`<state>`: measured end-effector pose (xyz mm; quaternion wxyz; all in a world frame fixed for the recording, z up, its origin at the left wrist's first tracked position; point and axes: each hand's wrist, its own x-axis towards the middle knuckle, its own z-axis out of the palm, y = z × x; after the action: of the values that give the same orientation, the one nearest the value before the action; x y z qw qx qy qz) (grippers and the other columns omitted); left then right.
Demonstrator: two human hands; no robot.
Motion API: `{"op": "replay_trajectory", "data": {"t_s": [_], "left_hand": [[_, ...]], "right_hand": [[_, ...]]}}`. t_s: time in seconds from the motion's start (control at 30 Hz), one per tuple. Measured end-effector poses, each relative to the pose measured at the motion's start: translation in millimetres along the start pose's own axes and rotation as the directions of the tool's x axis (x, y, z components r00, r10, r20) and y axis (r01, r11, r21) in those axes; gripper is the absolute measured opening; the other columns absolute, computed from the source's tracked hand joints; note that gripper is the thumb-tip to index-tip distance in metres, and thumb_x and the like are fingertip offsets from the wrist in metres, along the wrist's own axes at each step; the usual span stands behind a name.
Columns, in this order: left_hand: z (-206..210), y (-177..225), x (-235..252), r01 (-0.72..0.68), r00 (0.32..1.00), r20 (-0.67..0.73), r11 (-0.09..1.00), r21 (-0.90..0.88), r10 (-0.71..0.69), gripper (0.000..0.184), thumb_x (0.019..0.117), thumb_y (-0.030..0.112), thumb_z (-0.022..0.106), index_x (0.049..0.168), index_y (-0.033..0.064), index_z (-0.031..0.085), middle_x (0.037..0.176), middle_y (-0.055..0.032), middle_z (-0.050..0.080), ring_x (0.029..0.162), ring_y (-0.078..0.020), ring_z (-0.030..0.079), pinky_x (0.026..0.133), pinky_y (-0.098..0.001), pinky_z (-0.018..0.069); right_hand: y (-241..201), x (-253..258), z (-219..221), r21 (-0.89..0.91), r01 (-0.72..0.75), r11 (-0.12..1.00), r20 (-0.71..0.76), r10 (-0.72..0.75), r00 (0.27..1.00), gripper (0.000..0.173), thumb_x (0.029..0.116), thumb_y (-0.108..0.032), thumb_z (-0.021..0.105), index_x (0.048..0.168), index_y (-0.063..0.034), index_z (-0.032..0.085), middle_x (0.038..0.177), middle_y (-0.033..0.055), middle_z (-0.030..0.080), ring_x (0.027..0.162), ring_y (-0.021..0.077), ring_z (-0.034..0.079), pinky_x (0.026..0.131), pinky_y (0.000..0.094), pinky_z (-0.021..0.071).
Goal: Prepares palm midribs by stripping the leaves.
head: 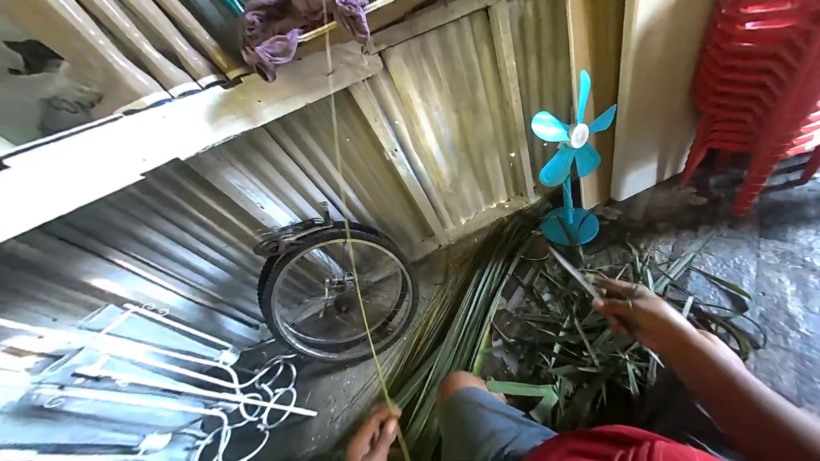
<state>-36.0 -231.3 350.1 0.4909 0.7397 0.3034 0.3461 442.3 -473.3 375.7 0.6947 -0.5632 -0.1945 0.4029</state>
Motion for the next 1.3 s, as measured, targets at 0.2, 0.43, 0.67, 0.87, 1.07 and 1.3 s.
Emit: {"op": "replay_trajectory", "data": {"t_s": [0.2, 0.43, 0.67, 0.87, 1.07, 1.3], "left_hand": [[88.5, 83.8, 84.4, -0.467, 0.864, -0.184, 0.883, 0.053, 0.468, 0.012, 0.1023, 0.025, 0.063, 0.107, 0.0186, 0.072, 0.101, 0.0061, 0.07, 0.076, -0.0067, 0.068, 0.068, -0.0236, 0.0612], [164.4, 117.3, 94.8, -0.554, 0.825, -0.194, 0.829, -0.084, 0.531, 0.013, 0.0999, 0.005, 0.062, 0.111, 0.0049, 0.069, 0.093, -0.0061, 0.076, 0.078, -0.02, 0.075, 0.073, -0.0355, 0.0659], [213.2, 83.2, 54.4, -0.228, 0.972, -0.002, 0.947, -0.227, 0.233, 0.009, 0.0939, 0.0, 0.067, 0.102, -0.002, 0.07, 0.093, -0.0122, 0.076, 0.077, -0.0211, 0.075, 0.072, -0.0364, 0.0655], [210.8, 75.4, 48.0, -0.142, 0.982, 0.067, 0.917, -0.372, 0.179, 0.015, 0.0991, 0.008, 0.065, 0.11, -0.0002, 0.072, 0.097, -0.0166, 0.075, 0.08, -0.025, 0.075, 0.074, -0.0397, 0.0657], [190.1, 80.1, 44.8, -0.291, 0.95, 0.02, 0.905, -0.311, 0.313, 0.017, 0.096, 0.01, 0.071, 0.112, 0.0065, 0.073, 0.1, -0.0141, 0.075, 0.078, -0.0239, 0.075, 0.069, -0.0365, 0.0663], [197.8, 72.1, 46.8, -0.398, 0.914, 0.008, 0.898, -0.188, 0.407, 0.013, 0.0954, 0.01, 0.072, 0.107, 0.0047, 0.075, 0.099, -0.0124, 0.076, 0.077, -0.023, 0.075, 0.068, -0.0363, 0.0666]], "right_hand": [[25.8, -26.0, 33.9, -0.027, -0.042, 0.999, 0.276, 0.048, 0.96, 0.056, 0.082, -0.006, 0.074, 0.136, -0.0078, 0.062, 0.089, 0.0019, 0.068, 0.054, 0.0062, 0.052, 0.047, 0.0228, 0.0461], [36.3, -44.6, 55.9, 0.021, -0.044, 0.999, 0.573, 0.024, 0.82, 0.065, 0.0788, -0.022, 0.083, 0.14, -0.0196, 0.062, 0.094, -0.0014, 0.069, 0.061, 0.0042, 0.056, 0.053, 0.0218, 0.0493], [50.3, -37.1, 61.1, 0.318, -0.191, 0.928, 0.568, -0.026, 0.822, 0.075, 0.0861, -0.018, 0.075, 0.153, -0.0281, 0.043, 0.086, 0.0, 0.062, 0.058, 0.007, 0.054, 0.052, 0.024, 0.0483], [42.4, -32.4, 53.6, 0.375, -0.158, 0.913, 0.42, -0.015, 0.908, 0.059, 0.0852, -0.016, 0.073, 0.141, -0.0148, 0.056, 0.083, 0.001, 0.061, 0.056, 0.0078, 0.053, 0.05, 0.0248, 0.0477], [27.9, -23.1, 33.6, 0.447, -0.088, 0.89, 0.277, -0.044, 0.96, 0.061, 0.0868, -0.016, 0.072, 0.145, -0.0138, 0.052, 0.08, 0.0017, 0.06, 0.055, 0.0078, 0.053, 0.048, 0.0238, 0.0475], [24.2, -40.3, 55.7, 0.272, -0.062, 0.96, 0.384, -0.05, 0.922, 0.071, 0.0856, -0.019, 0.075, 0.151, -0.018, 0.048, 0.09, 0.0022, 0.062, 0.058, 0.0075, 0.052, 0.051, 0.0243, 0.0469]]}}
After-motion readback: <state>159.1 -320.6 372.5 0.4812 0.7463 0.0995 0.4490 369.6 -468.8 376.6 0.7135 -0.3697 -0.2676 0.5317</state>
